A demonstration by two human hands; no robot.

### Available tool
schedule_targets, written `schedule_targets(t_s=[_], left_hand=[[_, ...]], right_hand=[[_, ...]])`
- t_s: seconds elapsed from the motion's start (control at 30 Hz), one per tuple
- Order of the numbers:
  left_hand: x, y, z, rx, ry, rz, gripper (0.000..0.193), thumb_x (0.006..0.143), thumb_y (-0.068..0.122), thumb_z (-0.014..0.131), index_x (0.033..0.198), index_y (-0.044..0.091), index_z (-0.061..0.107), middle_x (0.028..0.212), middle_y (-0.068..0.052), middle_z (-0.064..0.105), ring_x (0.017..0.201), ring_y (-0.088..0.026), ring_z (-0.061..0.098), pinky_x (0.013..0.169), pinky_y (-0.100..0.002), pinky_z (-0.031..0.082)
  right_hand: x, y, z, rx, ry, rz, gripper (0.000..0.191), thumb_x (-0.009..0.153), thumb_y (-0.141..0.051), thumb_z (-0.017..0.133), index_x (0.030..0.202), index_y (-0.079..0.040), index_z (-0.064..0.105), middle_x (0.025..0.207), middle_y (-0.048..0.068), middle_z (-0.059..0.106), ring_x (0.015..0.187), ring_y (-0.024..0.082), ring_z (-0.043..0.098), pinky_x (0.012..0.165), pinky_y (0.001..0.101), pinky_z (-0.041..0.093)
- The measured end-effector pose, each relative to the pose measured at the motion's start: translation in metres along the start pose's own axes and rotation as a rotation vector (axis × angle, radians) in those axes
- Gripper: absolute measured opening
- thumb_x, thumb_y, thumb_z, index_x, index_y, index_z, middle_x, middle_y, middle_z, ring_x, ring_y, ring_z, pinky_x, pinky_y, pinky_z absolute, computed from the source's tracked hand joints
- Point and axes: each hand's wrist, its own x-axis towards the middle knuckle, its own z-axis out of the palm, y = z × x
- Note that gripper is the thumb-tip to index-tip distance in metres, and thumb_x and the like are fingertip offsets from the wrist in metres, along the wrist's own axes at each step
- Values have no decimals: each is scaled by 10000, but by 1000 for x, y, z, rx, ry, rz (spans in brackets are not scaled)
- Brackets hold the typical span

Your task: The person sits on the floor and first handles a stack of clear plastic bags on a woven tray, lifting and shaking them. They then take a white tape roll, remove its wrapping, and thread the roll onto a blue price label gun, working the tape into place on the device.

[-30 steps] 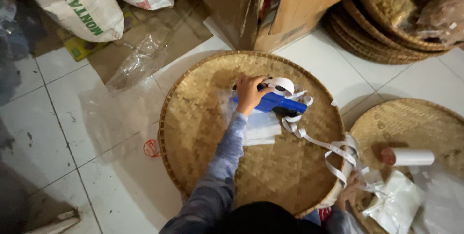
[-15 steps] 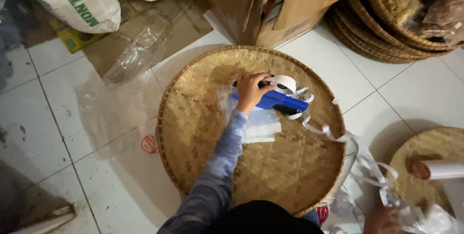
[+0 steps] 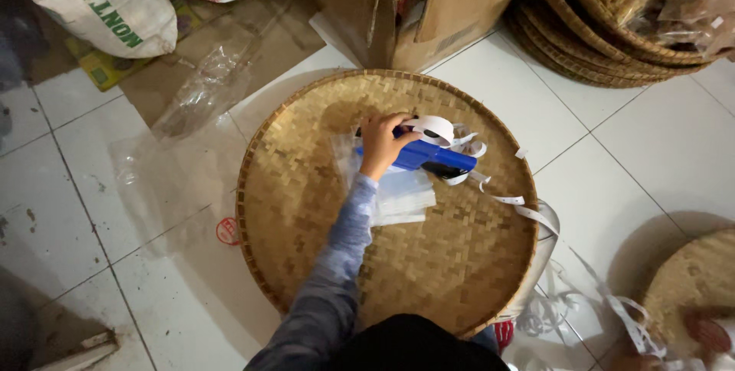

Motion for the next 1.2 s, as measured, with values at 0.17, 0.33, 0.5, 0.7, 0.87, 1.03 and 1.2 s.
schedule_targets(t_s=[0.17,0.33,0.5,0.7,0.87,1.03,1.2], left_hand=[[-2,-7,-6,-26,44,10,396,726,434,867,1018,180,781,851,11,757,806,-251,663,783,-436,442],[-2,-13,-13,-113,13,-34,395,733,385,882,1025,146,768,849,2,753,801,-224,687,762,-392,505],[2,-11,-17,-103,5,-26,397,717,361,899,1009,130,765,807,-7,744,765,-224,679,741,-391,504],[5,-9,-17,-55,4,-15,398,707,369,897,1020,158,772,805,14,757,764,-218,688,781,-397,456],[12,-7,-19,3,-10,-26,412,688,376,905,1019,166,778,802,3,752,793,-234,676,820,-430,426],[19,-2,-22,-27,-32,-49,404,711,420,887,1033,199,784,827,15,758,826,-234,667,856,-422,433],[24,3,-17,-27,-62,-111,404,709,431,879,1018,189,781,793,13,756,782,-220,686,854,-457,402]], right_hand=[[12,2,-7,6,7,-6,286,998,-223,616,1263,-141,685,1147,143,727,1038,359,693,879,456,534],[10,13,-14,15,13,-24,285,1001,-215,616,1266,-136,687,1145,146,731,1034,358,700,873,454,541],[16,15,-18,34,32,-87,283,1005,-206,616,1268,-131,688,1143,149,736,1029,356,707,866,451,548],[24,6,-20,102,49,-264,282,1009,-196,615,1271,-125,690,1140,152,741,1023,354,715,858,448,556],[14,-37,-41,224,-31,-547,280,1012,-187,615,1273,-120,692,1138,155,745,1018,352,722,851,445,563],[-3,-137,-104,379,-170,-860,279,1015,-178,614,1275,-114,694,1136,158,749,1014,351,729,844,443,569],[-65,-267,-156,845,-532,-1101,372,936,-96,658,1303,-34,647,1222,167,726,1070,271,722,860,400,585]])
